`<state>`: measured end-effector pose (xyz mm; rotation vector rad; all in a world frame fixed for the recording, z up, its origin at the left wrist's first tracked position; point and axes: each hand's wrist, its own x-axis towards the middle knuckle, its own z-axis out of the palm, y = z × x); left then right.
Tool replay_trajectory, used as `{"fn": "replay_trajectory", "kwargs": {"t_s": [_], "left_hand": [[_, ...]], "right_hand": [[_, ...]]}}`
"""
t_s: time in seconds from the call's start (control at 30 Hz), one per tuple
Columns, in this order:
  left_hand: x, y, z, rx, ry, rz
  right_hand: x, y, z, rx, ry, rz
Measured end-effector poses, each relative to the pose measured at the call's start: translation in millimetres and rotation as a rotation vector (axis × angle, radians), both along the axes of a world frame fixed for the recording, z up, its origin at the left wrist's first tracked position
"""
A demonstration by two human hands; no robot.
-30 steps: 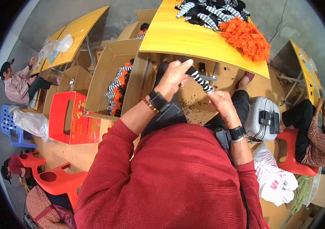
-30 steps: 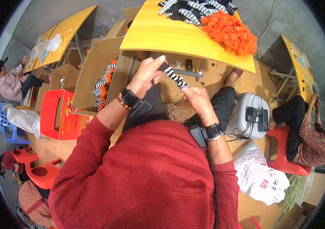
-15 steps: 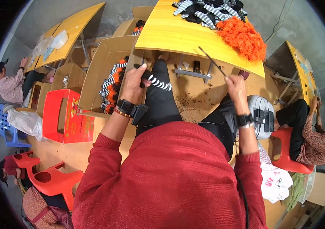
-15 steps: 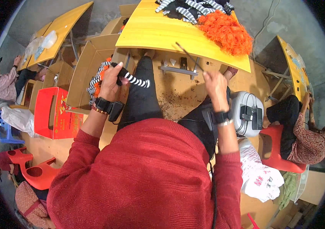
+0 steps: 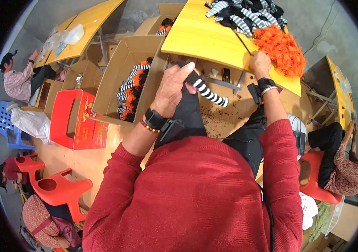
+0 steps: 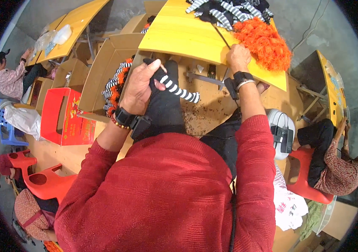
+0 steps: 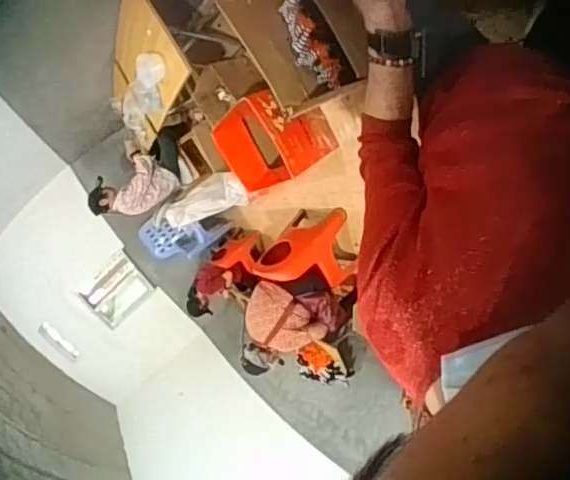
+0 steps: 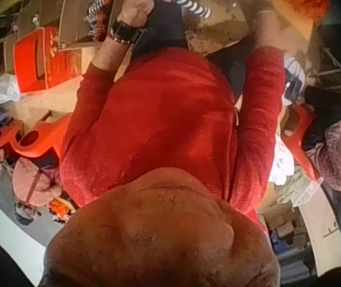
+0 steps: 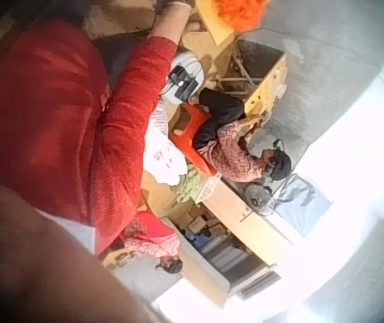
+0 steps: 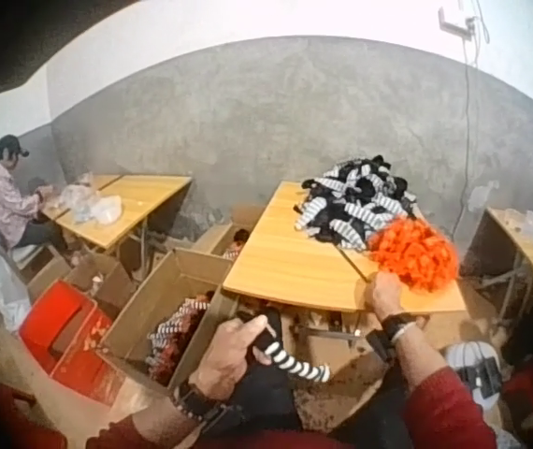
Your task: The person assembles small toy-like components by attaching striped tubes to orange pom-pom bases.
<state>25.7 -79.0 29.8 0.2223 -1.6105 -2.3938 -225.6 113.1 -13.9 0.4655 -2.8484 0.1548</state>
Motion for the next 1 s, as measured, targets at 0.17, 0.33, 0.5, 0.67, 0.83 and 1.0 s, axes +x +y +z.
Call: {"fn": "replay_trajectory", "kwargs": {"t_s": [0.17,0.33,0.5,0.67,0.83,1.0], "left_hand": [[-10.8,-2.4,-14.5,-0.047,0.003,-0.058],[-19.3,10.5,-21.2,-0.036,-0.014,-0.117],[-19.6,28.7,-21.5,-0.167,-0.01,-0.111],[-20.9,37.8,-26.2,-0.196,-0.042,-0.194],[-21.5,42.8,-25.5,-0.159,-0.105,-0.168],[-28.6,27.7,-30.8,-0.072,-0.091,-0.099]], "right_hand": [[35.9,4.8,16.5,-0.123,0.198,0.163],[129.7,-1.2,42.9,-0.752,-0.748,0.577],[165.6,3.5,31.4,-0.831,-1.111,0.687],[172.1,9.9,11.5,-1.055,-1.276,0.637],[181.7,8.9,14.1,-1.365,-1.39,0.571],[169.5,18.1,0.7,-1.241,-1.339,0.583]]}}
